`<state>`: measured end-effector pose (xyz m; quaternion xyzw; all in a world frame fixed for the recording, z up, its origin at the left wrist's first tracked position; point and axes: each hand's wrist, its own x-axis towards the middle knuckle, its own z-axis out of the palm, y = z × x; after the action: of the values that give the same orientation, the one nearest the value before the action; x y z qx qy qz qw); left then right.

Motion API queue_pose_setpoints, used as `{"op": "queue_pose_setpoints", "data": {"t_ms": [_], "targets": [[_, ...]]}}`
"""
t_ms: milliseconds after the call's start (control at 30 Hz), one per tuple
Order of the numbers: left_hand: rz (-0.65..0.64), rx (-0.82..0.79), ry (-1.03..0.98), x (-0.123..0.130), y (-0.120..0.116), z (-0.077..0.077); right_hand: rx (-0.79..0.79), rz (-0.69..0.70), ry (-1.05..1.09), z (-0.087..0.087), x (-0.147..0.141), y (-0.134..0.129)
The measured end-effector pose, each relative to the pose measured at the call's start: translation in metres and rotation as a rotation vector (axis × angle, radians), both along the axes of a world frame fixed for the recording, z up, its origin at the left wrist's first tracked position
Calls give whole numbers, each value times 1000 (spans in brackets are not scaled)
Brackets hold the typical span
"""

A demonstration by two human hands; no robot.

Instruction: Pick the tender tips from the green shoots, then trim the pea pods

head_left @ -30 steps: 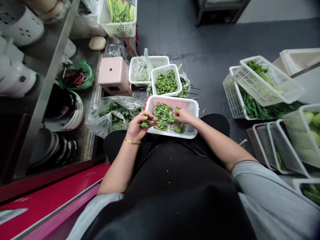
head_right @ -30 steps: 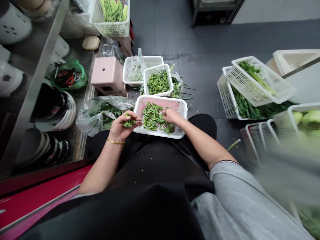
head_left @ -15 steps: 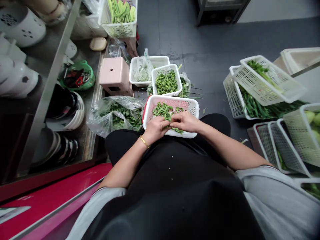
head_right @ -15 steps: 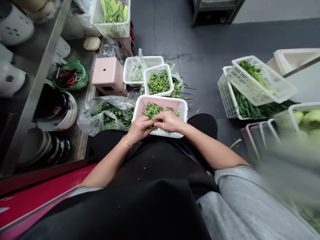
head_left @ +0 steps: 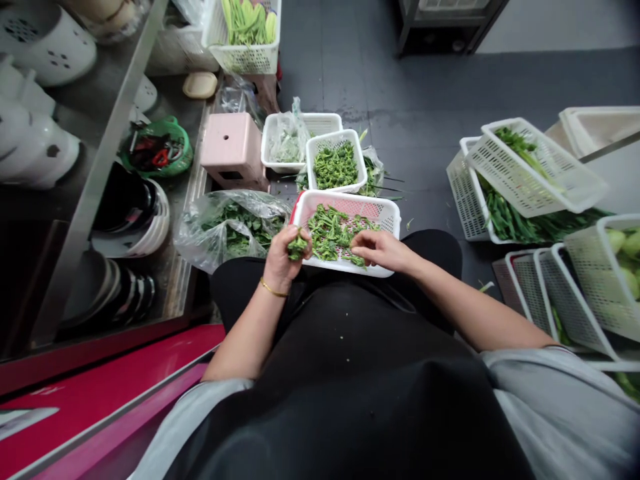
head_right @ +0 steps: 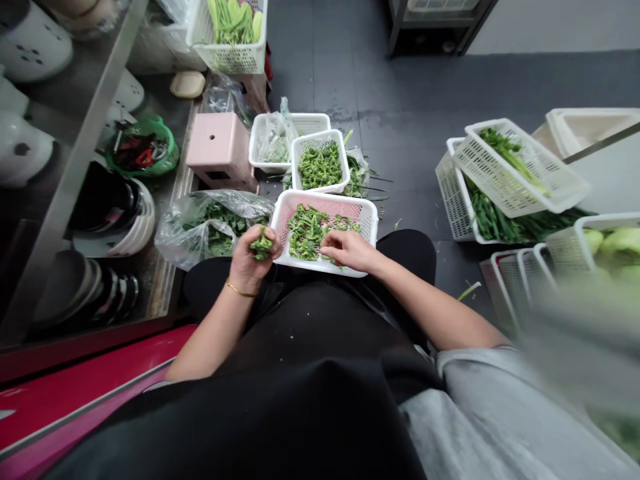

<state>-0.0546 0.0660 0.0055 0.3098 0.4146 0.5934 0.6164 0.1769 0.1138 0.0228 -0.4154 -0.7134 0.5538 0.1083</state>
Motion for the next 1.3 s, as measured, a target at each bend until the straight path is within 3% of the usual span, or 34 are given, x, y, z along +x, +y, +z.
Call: {"op": "queue_pose_setpoints", "data": {"t_ms": [100, 233, 367, 433, 500, 600, 667, 767, 833, 900, 967, 1100, 1200, 1267, 1300], "targets": [[-120, -45, 51, 7, -3, -3, 232, -8, -4, 11, -18, 1], [-258, -101, 96, 18, -5, -5, 520, 169, -59, 15, -50, 0], [-152, -206, 49, 18, -2, -11, 751, 329, 39, 21, -50, -11], [-58, -250, -39, 8, 1, -13, 690, 367, 97, 29, -31, -13], [-4, -239, -162, -6, 2, -12, 489, 498, 58, 34, -7, -7], [-42, -147, -262, -26, 2, -8, 222, 679, -183, 23, 20, 10], [-106, -115, -282, -31, 0, -6, 231, 553, -347, 1, 17, 19], [-168, -114, -303, -25, -1, -4, 329, 297, -529, -40, -15, 23], [-187, -124, -286, -19, -2, -3, 295, 252, -557, -61, -39, 24], [-183, -134, -230, -16, -2, -2, 206, 195, -482, -69, -51, 28], [-155, -154, -128, -14, -1, -3, 111, 151, -368, -65, -47, 38], [-142, -218, 169, -2, 5, -8, -155, 125, -68, -34, -21, 51], [-270, -234, 248, 15, 12, -10, -346, 45, 194, -17, -16, 38], [-387, -246, 221, 21, 13, -10, -283, 62, 218, -13, -17, 23], [-435, -255, 212, 20, 13, -9, -173, 74, 188, -12, -18, 16]]}}
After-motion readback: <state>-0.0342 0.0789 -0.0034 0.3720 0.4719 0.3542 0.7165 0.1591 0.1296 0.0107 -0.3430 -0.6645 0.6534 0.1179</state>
